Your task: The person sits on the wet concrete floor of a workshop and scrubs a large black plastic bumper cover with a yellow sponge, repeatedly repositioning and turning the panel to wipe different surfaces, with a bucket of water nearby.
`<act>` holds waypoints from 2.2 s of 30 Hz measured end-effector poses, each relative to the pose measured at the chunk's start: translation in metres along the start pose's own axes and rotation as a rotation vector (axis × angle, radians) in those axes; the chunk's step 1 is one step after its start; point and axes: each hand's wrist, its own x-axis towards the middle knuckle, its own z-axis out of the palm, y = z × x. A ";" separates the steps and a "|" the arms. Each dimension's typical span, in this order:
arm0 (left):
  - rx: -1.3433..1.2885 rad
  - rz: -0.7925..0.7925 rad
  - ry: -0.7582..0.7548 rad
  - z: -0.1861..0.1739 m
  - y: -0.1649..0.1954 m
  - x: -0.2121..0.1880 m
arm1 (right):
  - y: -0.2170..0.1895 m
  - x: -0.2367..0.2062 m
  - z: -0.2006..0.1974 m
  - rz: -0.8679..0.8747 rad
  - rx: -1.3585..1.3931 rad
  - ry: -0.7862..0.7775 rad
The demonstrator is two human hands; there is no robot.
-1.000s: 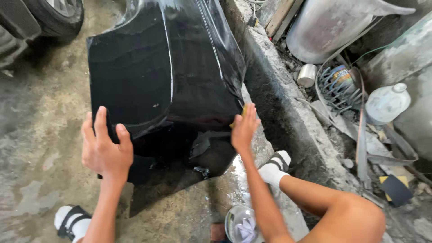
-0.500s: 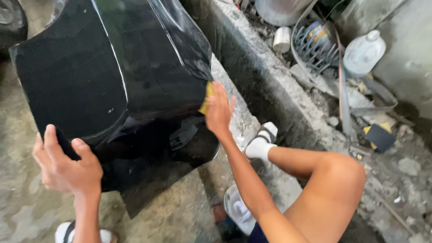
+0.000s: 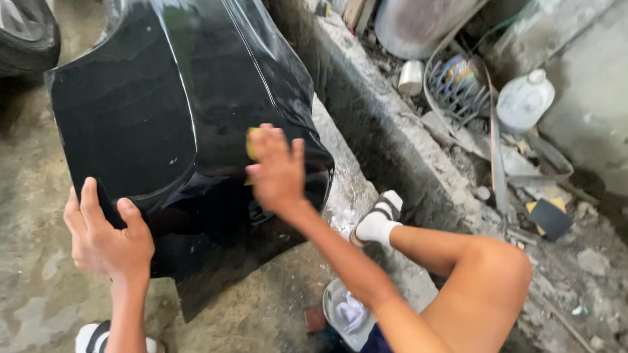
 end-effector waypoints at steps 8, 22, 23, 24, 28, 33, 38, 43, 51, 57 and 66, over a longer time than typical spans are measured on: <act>0.016 -0.012 0.036 0.007 -0.002 0.004 | 0.176 -0.085 0.064 0.874 0.797 0.104; 0.025 -0.042 0.002 0.008 -0.007 -0.001 | 0.027 0.089 0.024 0.070 0.096 -0.111; 0.013 -0.060 -0.008 0.007 -0.006 0.000 | 0.030 0.081 0.019 0.077 0.133 -0.116; -0.001 -0.070 -0.012 0.008 -0.006 0.001 | 0.038 0.070 0.013 0.107 0.126 -0.107; -0.009 -0.054 0.018 0.009 -0.007 0.001 | 0.092 0.022 -0.001 0.337 0.184 -0.131; 0.001 -0.042 0.010 0.010 -0.011 -0.006 | 0.073 0.017 0.006 0.563 0.048 -0.089; 0.006 -0.018 0.032 0.010 -0.009 -0.004 | -0.032 0.046 0.006 0.157 0.059 0.129; -0.019 -0.016 0.030 0.006 -0.004 0.001 | -0.021 0.030 -0.016 0.041 0.078 0.059; 0.021 -0.030 0.043 0.006 -0.002 -0.001 | 0.119 -0.015 0.000 0.734 0.190 -0.068; -0.047 -0.053 0.023 0.006 -0.004 -0.001 | -0.017 -0.010 0.059 0.470 -0.037 0.192; -0.086 -0.039 -0.011 -0.002 0.000 0.007 | 0.003 -0.037 0.033 -0.098 0.028 0.050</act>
